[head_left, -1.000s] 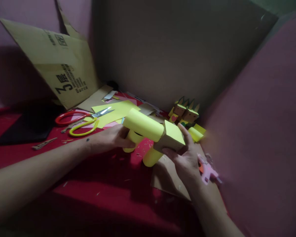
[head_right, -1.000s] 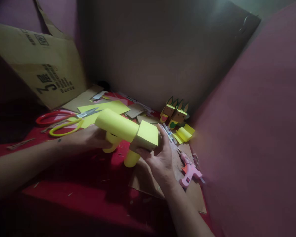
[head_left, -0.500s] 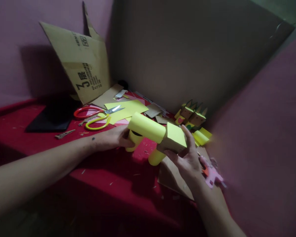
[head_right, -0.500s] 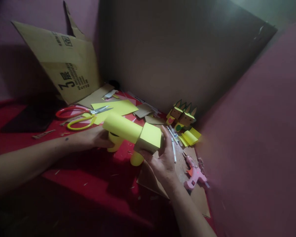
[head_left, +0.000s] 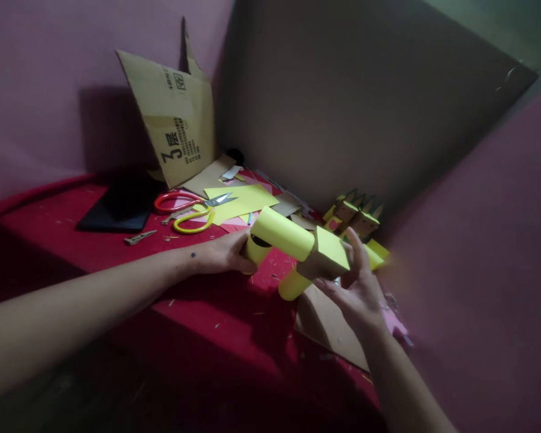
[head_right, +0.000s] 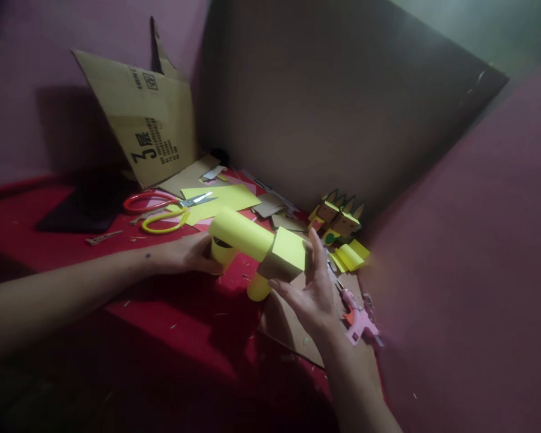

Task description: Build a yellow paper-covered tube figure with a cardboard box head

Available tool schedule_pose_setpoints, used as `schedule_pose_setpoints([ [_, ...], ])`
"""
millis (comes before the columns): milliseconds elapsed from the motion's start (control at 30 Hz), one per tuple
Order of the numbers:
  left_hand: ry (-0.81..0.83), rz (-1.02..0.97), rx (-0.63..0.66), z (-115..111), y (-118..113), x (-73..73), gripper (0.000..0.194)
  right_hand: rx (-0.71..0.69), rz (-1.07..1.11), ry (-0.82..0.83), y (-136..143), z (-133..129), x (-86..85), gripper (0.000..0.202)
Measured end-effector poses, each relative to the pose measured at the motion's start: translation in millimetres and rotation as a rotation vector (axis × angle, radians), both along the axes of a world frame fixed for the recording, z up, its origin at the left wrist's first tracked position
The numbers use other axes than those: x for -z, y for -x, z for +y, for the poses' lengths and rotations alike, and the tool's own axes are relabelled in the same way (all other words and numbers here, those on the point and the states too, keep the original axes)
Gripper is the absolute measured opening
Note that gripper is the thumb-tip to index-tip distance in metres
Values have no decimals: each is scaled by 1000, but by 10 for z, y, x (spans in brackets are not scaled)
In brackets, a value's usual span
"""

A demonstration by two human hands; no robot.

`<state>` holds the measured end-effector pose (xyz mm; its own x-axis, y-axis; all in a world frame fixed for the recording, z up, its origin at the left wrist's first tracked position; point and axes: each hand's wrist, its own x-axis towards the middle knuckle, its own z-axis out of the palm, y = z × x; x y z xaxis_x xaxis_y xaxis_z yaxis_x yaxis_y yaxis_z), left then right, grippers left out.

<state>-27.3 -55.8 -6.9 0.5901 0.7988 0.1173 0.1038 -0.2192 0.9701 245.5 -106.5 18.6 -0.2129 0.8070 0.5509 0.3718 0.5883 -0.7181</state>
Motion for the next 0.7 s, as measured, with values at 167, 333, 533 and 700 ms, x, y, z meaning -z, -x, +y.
schedule_pose_setpoints([
  [167,32,9,-19,-20,-13,-4,36,69,-159,-88,18,-126,-296,87],
  [333,-9,-4,-17,-13,-10,40,28,146,-556,-395,219,-226,-572,75],
  [533,-44,-9,-50,41,-7,162,34,73,-959,-520,524,-222,-631,74],
  [700,-25,-6,-35,0,-12,84,37,20,-966,-478,482,-142,-604,66],
])
